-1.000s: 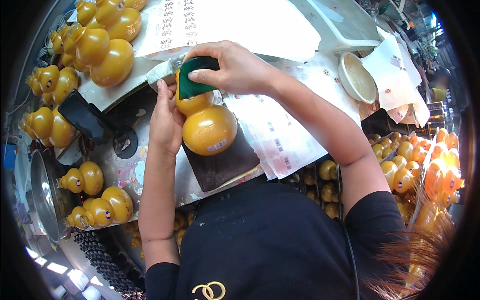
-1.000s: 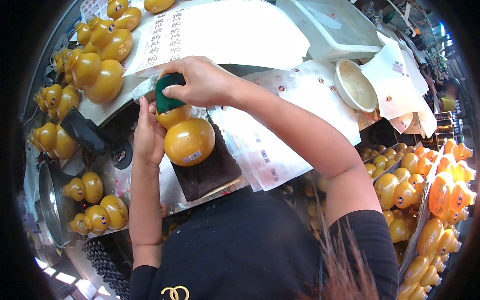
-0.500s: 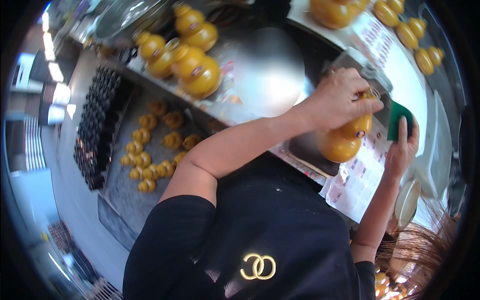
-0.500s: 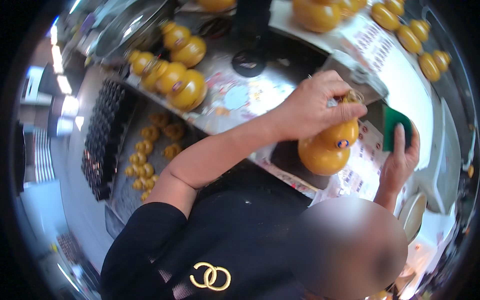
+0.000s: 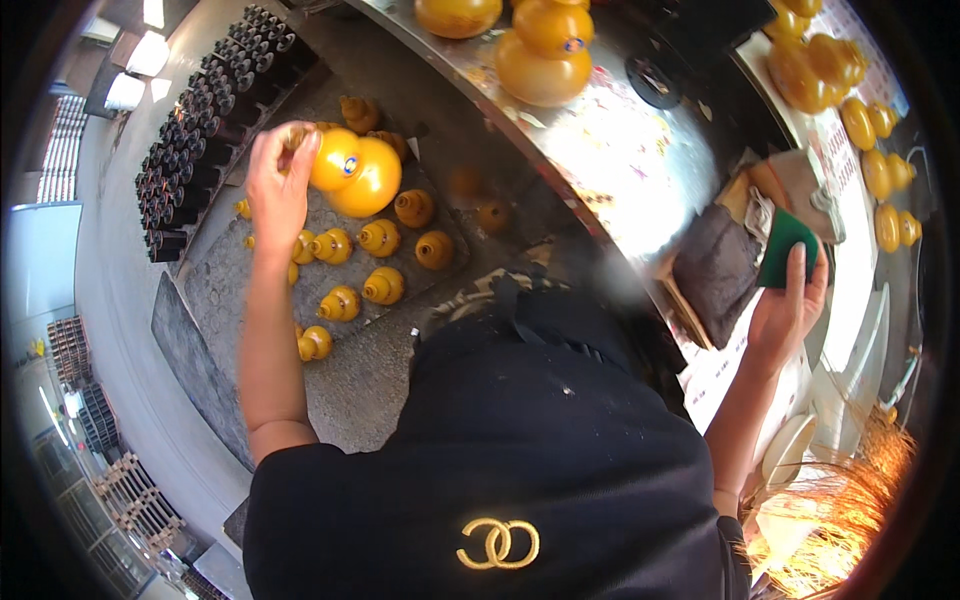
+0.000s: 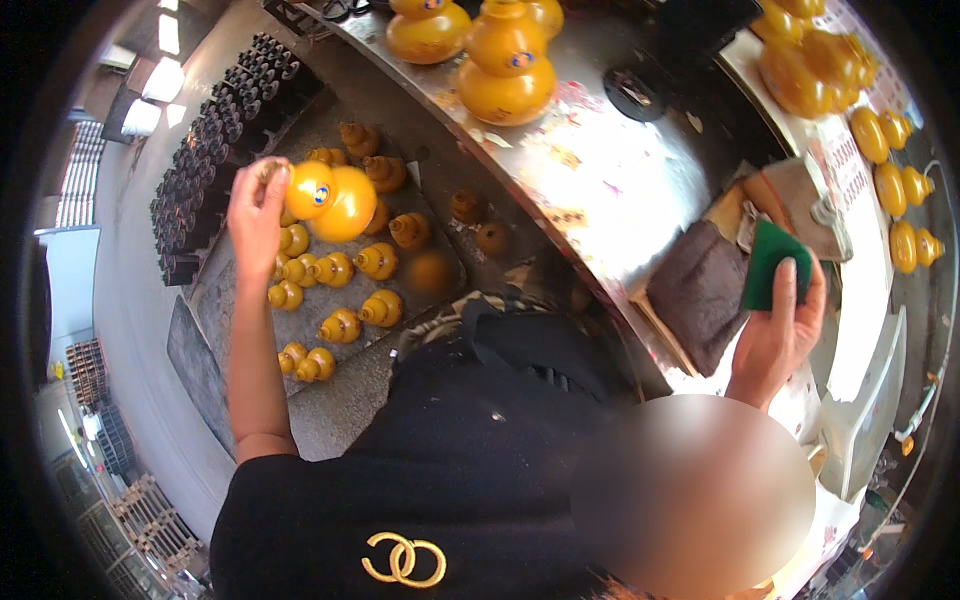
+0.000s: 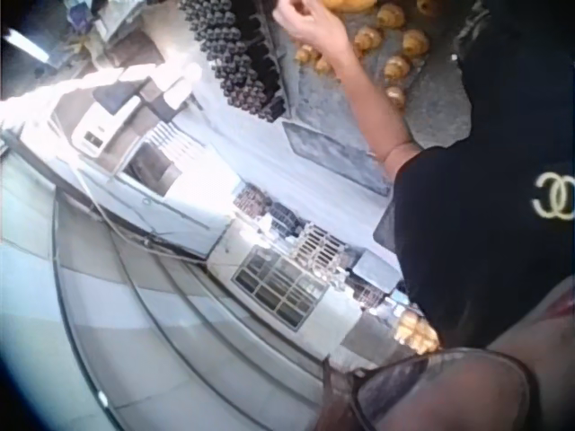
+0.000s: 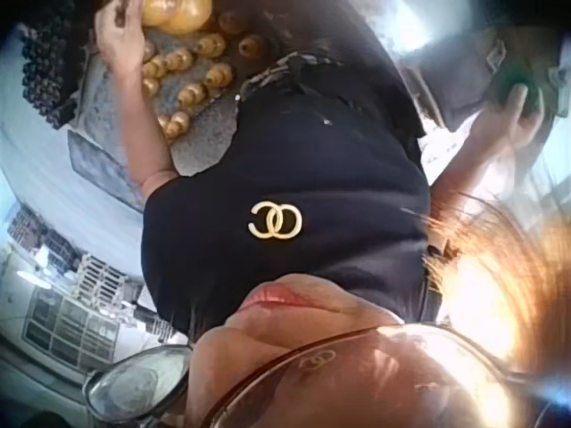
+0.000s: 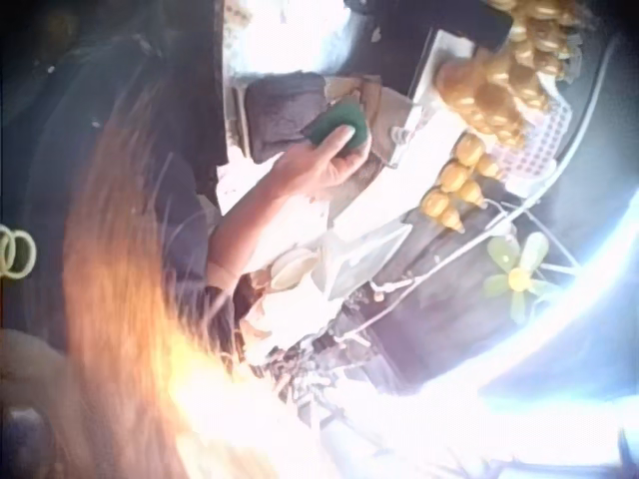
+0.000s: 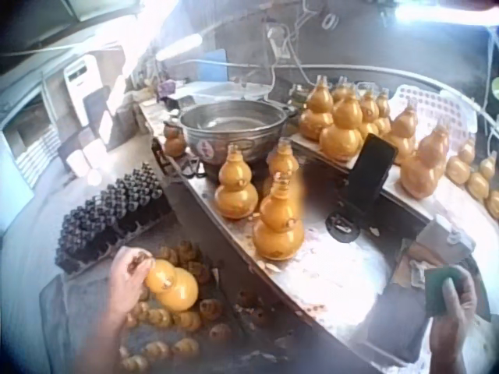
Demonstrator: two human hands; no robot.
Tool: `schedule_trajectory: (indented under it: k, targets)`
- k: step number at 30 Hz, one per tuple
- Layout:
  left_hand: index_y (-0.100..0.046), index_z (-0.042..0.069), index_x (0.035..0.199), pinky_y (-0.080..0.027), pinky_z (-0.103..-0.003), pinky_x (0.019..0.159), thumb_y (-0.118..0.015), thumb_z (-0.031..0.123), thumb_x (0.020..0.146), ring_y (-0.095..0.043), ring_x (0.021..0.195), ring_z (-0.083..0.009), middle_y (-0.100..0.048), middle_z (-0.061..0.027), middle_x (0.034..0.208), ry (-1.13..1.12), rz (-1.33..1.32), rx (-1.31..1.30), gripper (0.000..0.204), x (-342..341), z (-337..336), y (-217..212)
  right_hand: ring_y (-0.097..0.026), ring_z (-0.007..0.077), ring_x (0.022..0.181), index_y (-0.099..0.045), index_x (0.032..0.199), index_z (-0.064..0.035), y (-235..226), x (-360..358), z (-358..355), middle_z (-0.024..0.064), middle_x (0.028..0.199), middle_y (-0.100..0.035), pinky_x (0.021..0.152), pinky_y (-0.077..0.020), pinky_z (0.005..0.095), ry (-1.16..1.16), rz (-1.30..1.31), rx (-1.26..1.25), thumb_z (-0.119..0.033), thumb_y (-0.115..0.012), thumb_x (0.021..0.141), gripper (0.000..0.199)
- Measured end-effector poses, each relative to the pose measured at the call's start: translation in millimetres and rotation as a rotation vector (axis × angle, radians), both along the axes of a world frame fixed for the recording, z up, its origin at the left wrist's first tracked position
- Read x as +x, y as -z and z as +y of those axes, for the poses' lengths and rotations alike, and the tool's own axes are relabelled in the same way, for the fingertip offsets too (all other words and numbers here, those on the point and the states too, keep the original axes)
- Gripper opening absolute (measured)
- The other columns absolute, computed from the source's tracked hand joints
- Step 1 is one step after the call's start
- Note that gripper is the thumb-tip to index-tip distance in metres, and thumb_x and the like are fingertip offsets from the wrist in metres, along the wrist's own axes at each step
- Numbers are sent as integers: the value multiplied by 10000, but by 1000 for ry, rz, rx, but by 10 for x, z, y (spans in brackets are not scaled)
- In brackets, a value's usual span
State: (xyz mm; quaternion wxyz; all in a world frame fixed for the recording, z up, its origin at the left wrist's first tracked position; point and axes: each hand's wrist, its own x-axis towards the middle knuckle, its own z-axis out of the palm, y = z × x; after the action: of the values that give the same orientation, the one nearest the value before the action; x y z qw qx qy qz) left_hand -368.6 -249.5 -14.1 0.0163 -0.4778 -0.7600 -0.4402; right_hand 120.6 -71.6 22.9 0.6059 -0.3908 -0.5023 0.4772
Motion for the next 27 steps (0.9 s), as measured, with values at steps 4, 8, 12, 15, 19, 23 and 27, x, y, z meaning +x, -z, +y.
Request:
schedule_trajectory:
  k: [4,8,12,15,19,23,27]
  targets:
    - [-649,23,1000,-479,-335,699,-696,250,858,-586,752,-233,-584,-117,866,-273,124,-205,271,-860,-402,955,-580,134,981,-564,1176,-5,99,-480,-303,65,1089,-608,870,-480,259,-82,-158,-85,-76,-618,921,270]
    - [-659,14,976,-482,-369,717,-723,259,829,-600,778,-267,-612,-144,854,-465,129,-377,293,-1640,-675,2059,-551,83,881,-568,1161,-13,113,-915,-497,24,1011,-591,778,-465,213,-80,-342,-180,-63,-609,919,250]
    - [-667,7,962,-486,-399,755,-733,223,809,-622,843,-316,-642,-178,898,-578,148,-508,272,-2012,-722,2829,-546,70,817,-561,1155,-16,108,-1209,-545,19,969,-589,719,-454,195,-88,-403,-275,-74,-612,916,251]
    - [-661,9,978,-481,-428,797,-733,195,798,-620,895,-356,-645,-197,939,-642,-3,-468,269,-2134,-745,3360,-543,78,839,-562,1148,-12,91,-1376,-530,22,979,-585,741,-460,203,-82,-484,-270,-83,-625,912,254]
    - [-628,15,999,-461,-431,845,-710,168,809,-576,951,-382,-604,-207,1003,-686,-149,-538,257,-2159,-718,3744,-541,98,886,-563,1141,-11,199,-1509,-486,32,1013,-575,791,-470,222,-121,-483,-305,-93,-639,906,260]
    - [-611,11,1034,-461,-430,853,-708,174,811,-570,974,-378,-599,-202,1031,-675,-172,-501,293,-2157,-652,3796,-544,125,955,-556,1146,-6,246,-1676,-397,44,1066,-570,865,-461,259,-174,-506,-309,-92,-653,899,279]
    - [-604,37,1069,-454,-427,875,-709,192,817,-565,1003,-357,-600,-176,1019,-692,-25,-253,313,-2179,-864,3560,-561,144,987,-530,1193,-3,261,-1819,-327,66,1101,-576,891,-461,277,-200,-499,-313,-72,-620,917,297]
